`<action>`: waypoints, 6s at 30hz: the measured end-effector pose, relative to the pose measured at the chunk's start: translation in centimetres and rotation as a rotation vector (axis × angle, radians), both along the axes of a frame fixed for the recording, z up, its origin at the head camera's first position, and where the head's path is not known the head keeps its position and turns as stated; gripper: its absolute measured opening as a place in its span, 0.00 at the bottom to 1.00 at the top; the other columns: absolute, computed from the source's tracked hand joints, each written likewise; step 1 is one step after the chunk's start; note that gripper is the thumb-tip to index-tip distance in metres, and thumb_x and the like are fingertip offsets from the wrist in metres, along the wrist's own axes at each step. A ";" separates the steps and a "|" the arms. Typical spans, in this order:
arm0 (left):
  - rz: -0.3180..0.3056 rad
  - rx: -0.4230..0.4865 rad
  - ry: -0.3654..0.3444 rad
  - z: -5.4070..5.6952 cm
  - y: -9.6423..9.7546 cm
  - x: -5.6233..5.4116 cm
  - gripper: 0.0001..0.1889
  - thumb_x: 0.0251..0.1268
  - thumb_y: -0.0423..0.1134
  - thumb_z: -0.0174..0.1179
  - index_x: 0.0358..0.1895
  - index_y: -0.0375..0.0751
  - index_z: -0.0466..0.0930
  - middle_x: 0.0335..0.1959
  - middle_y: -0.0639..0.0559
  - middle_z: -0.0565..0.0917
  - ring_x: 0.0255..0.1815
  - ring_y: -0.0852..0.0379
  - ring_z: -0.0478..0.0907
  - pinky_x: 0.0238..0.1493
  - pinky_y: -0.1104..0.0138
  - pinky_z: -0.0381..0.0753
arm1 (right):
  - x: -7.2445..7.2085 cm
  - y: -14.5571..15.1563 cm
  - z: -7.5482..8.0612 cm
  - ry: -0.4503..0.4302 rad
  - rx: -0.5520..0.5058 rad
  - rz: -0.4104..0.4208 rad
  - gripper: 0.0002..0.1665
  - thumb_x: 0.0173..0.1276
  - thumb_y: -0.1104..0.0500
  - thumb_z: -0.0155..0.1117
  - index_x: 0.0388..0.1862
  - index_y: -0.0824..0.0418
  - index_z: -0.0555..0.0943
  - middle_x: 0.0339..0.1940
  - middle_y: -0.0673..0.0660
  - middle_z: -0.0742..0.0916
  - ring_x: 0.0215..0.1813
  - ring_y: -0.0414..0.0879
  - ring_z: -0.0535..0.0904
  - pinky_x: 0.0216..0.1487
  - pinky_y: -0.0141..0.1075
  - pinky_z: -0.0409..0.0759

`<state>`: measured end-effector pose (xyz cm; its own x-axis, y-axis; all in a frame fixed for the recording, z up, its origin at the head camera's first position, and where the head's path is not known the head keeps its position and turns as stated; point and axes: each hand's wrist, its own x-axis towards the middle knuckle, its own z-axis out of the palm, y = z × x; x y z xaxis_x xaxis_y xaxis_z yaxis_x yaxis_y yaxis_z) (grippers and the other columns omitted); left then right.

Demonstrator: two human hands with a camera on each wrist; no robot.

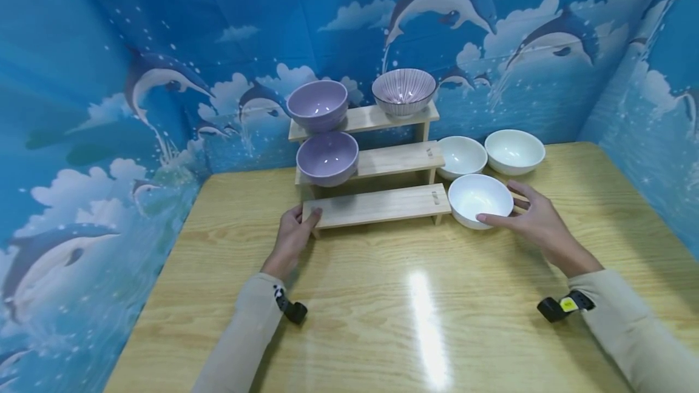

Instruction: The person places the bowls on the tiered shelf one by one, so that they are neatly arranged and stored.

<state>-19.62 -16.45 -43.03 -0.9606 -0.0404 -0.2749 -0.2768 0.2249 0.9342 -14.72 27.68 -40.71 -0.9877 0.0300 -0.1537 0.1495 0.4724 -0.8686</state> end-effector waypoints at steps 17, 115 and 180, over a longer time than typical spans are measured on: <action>-0.003 0.002 0.000 0.1 0.0 0.1 0.32 0.78 0.47 0.57 0.76 0.35 0.60 0.70 0.42 0.73 0.71 0.50 0.69 0.73 0.57 0.67 | -0.1 -1.0 -1.1 0.068 0.006 -0.016 0.71 0.55 0.51 0.83 0.83 0.67 0.44 0.77 0.76 0.60 0.72 0.71 0.62 0.65 0.63 0.67; -0.019 0.002 0.028 -0.1 -0.2 0.2 0.29 0.78 0.46 0.56 0.74 0.35 0.65 0.69 0.42 0.74 0.70 0.50 0.70 0.72 0.55 0.69 | -0.8 -4.6 6.3 0.236 0.027 -0.017 0.72 0.51 0.53 0.86 0.84 0.59 0.47 0.78 0.68 0.61 0.71 0.70 0.65 0.60 0.64 0.77; 0.015 -0.037 -0.009 0.2 0.0 0.0 0.31 0.78 0.47 0.56 0.76 0.37 0.62 0.71 0.44 0.72 0.72 0.51 0.69 0.72 0.58 0.68 | -6.5 -11.0 7.9 0.171 -0.068 0.042 0.74 0.51 0.49 0.86 0.84 0.60 0.45 0.79 0.66 0.60 0.73 0.64 0.64 0.68 0.59 0.72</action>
<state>-19.60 -16.41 -42.84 -0.9575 -0.0651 -0.2811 -0.2883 0.2552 0.9229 -21.17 16.73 -32.83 -0.9997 -0.0162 0.0159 -0.0212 0.4145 -0.9098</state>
